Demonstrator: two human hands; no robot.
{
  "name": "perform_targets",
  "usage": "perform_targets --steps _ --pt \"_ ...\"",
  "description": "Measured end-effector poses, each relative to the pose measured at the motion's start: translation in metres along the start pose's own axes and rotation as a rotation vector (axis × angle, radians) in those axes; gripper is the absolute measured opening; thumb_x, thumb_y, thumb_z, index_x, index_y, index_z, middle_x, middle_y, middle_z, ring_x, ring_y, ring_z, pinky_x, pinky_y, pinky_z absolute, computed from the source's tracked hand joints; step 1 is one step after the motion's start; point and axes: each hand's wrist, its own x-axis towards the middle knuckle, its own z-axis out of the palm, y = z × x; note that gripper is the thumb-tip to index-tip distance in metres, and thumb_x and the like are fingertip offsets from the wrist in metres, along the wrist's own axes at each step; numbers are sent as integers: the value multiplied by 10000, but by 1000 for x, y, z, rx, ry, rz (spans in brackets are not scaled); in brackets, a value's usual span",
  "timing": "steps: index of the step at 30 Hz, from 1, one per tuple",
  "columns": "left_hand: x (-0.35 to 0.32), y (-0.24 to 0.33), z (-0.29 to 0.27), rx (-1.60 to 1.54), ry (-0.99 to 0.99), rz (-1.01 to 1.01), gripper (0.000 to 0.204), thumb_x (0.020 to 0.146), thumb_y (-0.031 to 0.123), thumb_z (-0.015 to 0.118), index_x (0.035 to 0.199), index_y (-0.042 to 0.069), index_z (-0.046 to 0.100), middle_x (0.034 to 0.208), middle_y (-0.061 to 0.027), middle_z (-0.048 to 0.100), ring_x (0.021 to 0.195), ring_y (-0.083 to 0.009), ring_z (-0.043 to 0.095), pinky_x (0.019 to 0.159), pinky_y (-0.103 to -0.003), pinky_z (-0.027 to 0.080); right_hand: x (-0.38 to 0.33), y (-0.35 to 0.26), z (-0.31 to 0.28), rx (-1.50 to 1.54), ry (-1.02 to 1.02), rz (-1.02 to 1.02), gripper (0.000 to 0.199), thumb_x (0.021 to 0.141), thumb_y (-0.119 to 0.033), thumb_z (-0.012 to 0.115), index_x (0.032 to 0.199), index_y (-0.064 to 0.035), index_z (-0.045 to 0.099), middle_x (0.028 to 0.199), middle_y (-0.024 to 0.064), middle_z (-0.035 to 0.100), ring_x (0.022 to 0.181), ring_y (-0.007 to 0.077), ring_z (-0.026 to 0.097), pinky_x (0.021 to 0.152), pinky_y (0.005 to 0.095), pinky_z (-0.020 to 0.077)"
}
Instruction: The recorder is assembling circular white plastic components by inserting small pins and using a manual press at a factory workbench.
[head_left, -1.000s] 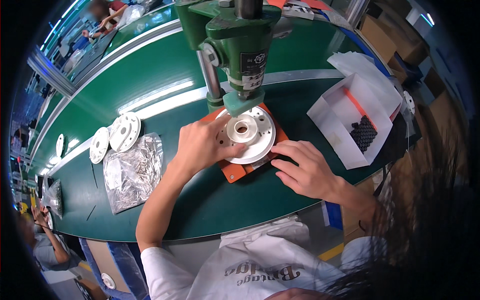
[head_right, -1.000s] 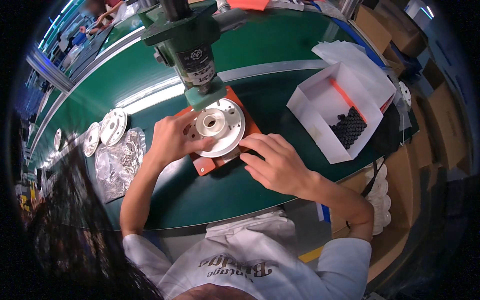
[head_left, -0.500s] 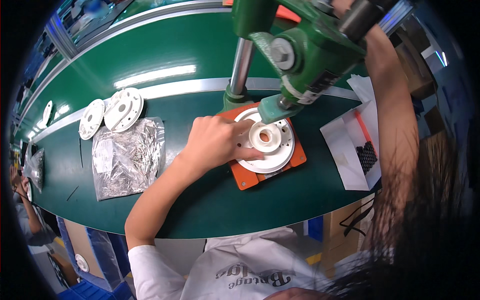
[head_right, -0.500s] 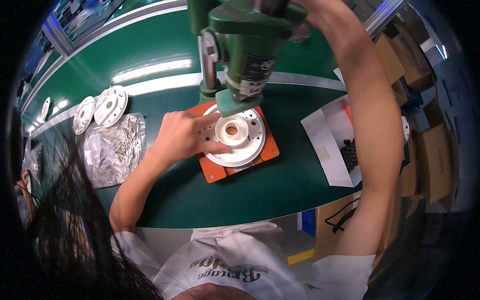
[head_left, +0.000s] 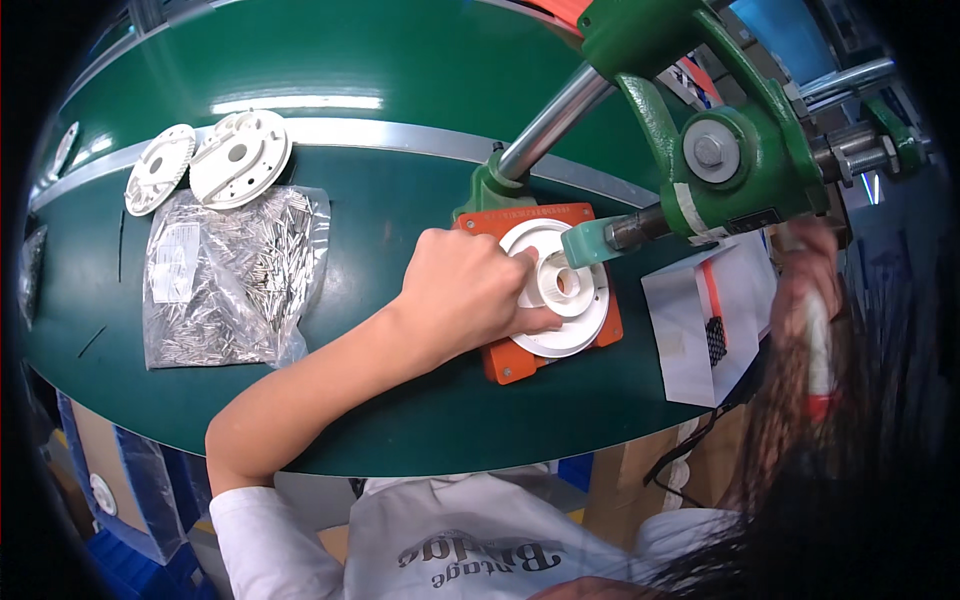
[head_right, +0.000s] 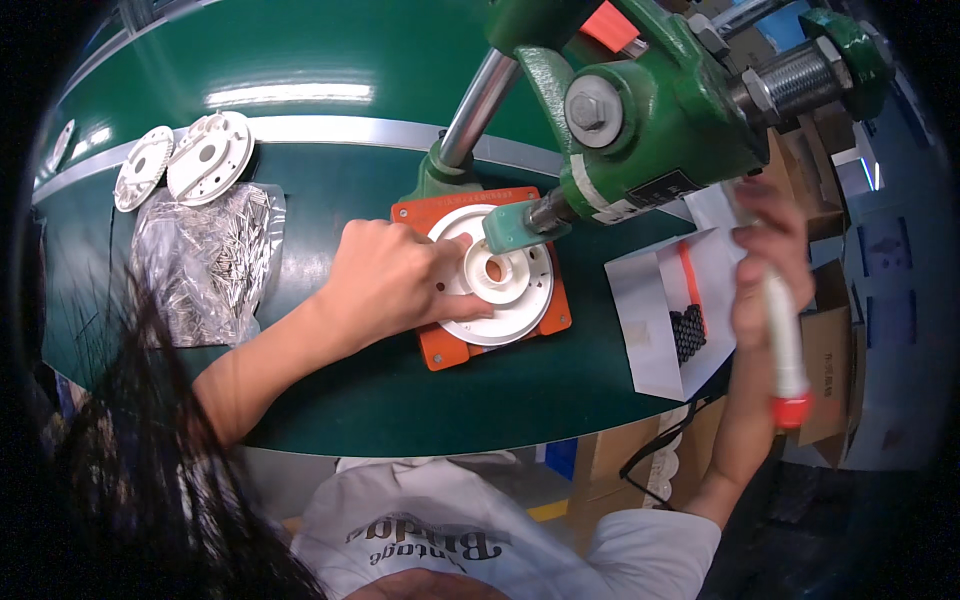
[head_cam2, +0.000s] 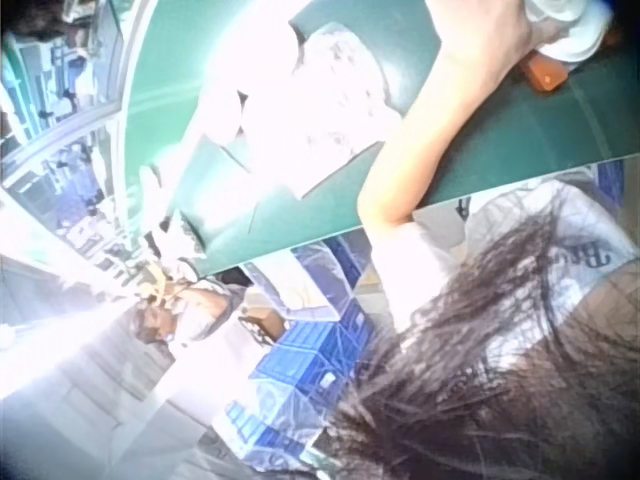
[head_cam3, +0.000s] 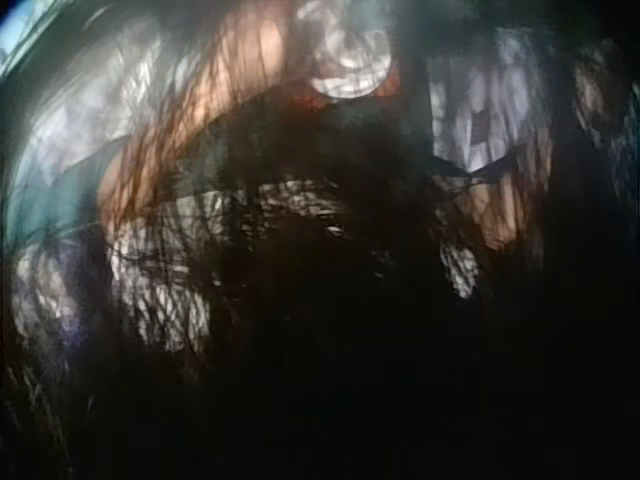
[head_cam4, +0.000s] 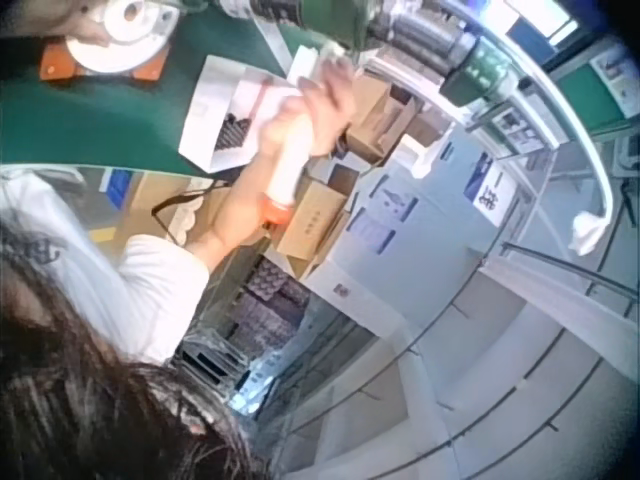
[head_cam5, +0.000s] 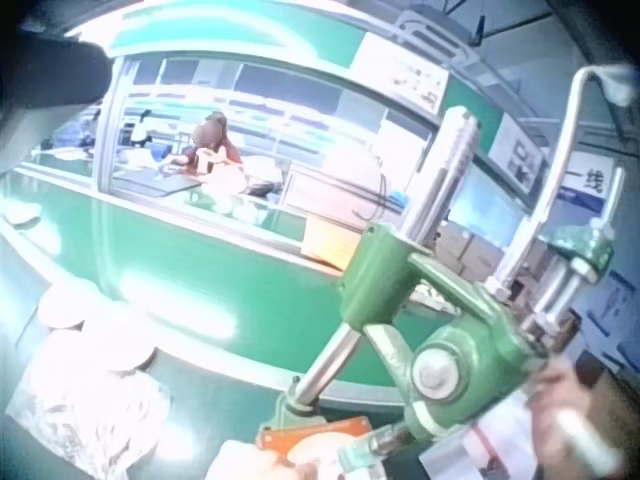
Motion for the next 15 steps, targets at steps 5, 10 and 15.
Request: perform_targets --steps 5,10,15 --pt "-1 -4 0 6 66 27 566 699 651 757 823 99 740 545 -61 592 488 -272 604 444 -388 429 3 -9 30 -325 -6 -273 245 891 -221 728 1015 -20 666 1240 205 626 1195 401 593 968 435 512" --pt "-1 -3 4 -19 24 20 556 698 631 767 851 97 746 554 -58 591 502 -281 604 455 -388 431 -6 -1 25 -217 100 12 415 862 105 547 1255 -25 576 1338 176 567 1171 333 602 982 391 504" --pt "3 1 4 -41 6 38 614 714 647 741 922 69 742 566 -77 611 540 -264 637 463 -381 451 2 -11 81 -67 407 304 569 940 6 493 1458 10 259 1452 206 375 1275 323 471 1111 404 345"
